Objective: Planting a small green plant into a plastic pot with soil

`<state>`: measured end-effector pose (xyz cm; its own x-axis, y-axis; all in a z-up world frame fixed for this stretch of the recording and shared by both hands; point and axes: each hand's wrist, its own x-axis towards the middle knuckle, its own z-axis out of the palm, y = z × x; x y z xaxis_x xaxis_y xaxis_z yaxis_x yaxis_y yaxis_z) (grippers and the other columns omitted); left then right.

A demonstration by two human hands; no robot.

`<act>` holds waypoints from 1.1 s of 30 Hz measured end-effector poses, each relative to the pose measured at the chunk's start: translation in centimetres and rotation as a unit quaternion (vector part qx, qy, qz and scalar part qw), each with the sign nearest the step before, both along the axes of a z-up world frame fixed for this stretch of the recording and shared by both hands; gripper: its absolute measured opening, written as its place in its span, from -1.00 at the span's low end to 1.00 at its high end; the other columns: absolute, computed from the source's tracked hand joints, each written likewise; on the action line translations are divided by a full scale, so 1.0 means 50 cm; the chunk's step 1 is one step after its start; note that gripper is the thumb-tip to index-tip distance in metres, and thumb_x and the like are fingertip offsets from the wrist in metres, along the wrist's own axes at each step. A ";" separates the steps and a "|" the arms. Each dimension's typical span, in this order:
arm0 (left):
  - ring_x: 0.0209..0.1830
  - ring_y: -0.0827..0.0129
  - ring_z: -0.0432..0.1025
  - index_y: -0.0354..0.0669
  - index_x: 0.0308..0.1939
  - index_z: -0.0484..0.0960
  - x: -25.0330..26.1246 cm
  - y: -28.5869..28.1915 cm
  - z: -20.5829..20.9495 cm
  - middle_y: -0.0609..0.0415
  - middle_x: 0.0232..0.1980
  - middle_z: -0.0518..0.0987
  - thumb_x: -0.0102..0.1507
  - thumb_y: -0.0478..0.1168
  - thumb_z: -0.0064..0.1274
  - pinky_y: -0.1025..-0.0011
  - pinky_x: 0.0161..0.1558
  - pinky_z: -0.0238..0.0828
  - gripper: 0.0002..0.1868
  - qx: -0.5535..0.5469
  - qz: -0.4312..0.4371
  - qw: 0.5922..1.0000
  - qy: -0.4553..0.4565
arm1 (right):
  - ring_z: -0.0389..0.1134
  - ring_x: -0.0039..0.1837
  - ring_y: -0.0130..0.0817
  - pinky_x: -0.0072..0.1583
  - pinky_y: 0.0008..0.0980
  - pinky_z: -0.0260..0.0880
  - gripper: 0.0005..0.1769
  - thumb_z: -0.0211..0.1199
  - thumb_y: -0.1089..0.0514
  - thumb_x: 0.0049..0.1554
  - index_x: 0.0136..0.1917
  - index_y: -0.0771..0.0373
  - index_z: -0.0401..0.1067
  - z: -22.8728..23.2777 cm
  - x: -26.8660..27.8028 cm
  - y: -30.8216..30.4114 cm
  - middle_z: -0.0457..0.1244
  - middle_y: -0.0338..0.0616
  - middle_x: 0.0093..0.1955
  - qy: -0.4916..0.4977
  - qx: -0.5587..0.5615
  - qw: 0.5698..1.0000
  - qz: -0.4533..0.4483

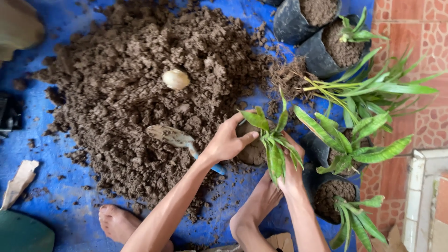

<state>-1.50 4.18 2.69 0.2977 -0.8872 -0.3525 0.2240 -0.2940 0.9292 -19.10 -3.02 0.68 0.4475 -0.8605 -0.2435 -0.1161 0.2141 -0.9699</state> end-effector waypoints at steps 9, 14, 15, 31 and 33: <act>0.61 -0.31 -0.02 -0.31 0.40 0.42 0.041 0.004 0.005 -0.32 0.47 0.35 0.16 -0.38 0.24 -0.30 0.52 -0.14 -0.29 0.009 -0.048 0.998 0.035 | 0.26 0.43 0.20 0.41 0.20 0.19 -0.03 0.52 0.14 -0.04 0.56 0.27 0.18 0.048 0.025 0.017 0.27 0.23 0.37 0.183 -0.025 0.974 0.128; 0.55 -0.18 0.16 -0.17 0.49 0.36 0.052 0.020 -0.009 -0.30 0.48 0.36 0.25 -0.35 0.14 -0.13 0.46 0.12 -0.30 -0.020 -0.052 0.986 0.157 | 0.15 0.47 0.39 0.40 0.38 0.12 -0.06 0.45 0.10 0.07 0.57 0.40 0.09 0.099 0.063 0.020 0.17 0.40 0.42 0.243 -0.032 0.963 0.109; 0.55 -0.18 0.16 -0.17 0.49 0.36 0.054 0.021 -0.009 -0.30 0.48 0.36 0.25 -0.35 0.14 -0.13 0.46 0.12 -0.30 -0.019 -0.055 0.985 0.160 | 0.15 0.47 0.39 0.40 0.38 0.12 -0.06 0.45 0.10 0.07 0.57 0.40 0.09 0.090 0.064 0.019 0.17 0.40 0.42 0.246 -0.031 0.963 0.106; 0.64 -0.30 -0.19 -0.29 0.59 0.05 0.026 0.037 0.030 -0.41 0.60 0.05 0.46 0.02 -0.20 -0.23 0.56 -0.27 -0.29 0.021 -0.061 0.991 0.115 | 0.29 0.33 -0.01 0.33 0.00 0.29 -0.17 0.40 0.01 0.08 0.49 0.29 0.13 0.038 0.056 0.021 0.26 0.10 0.33 0.228 -0.037 0.967 0.108; 0.65 -0.19 -0.10 -0.19 0.60 0.10 0.020 0.034 0.008 -0.33 0.59 0.14 0.43 -0.01 -0.11 -0.17 0.57 -0.20 -0.30 0.022 -0.059 0.994 0.089 | 0.16 0.49 0.21 0.43 0.29 0.14 -0.04 0.42 -0.10 0.13 0.60 0.26 0.01 0.025 0.049 0.020 0.15 0.24 0.47 0.267 -0.058 0.954 0.121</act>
<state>-0.48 5.89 3.08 0.1209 -0.8948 -0.4297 0.3457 -0.3678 0.8632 -16.65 -2.01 1.94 0.4752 -0.7823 -0.4026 -0.6333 0.0136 -0.7738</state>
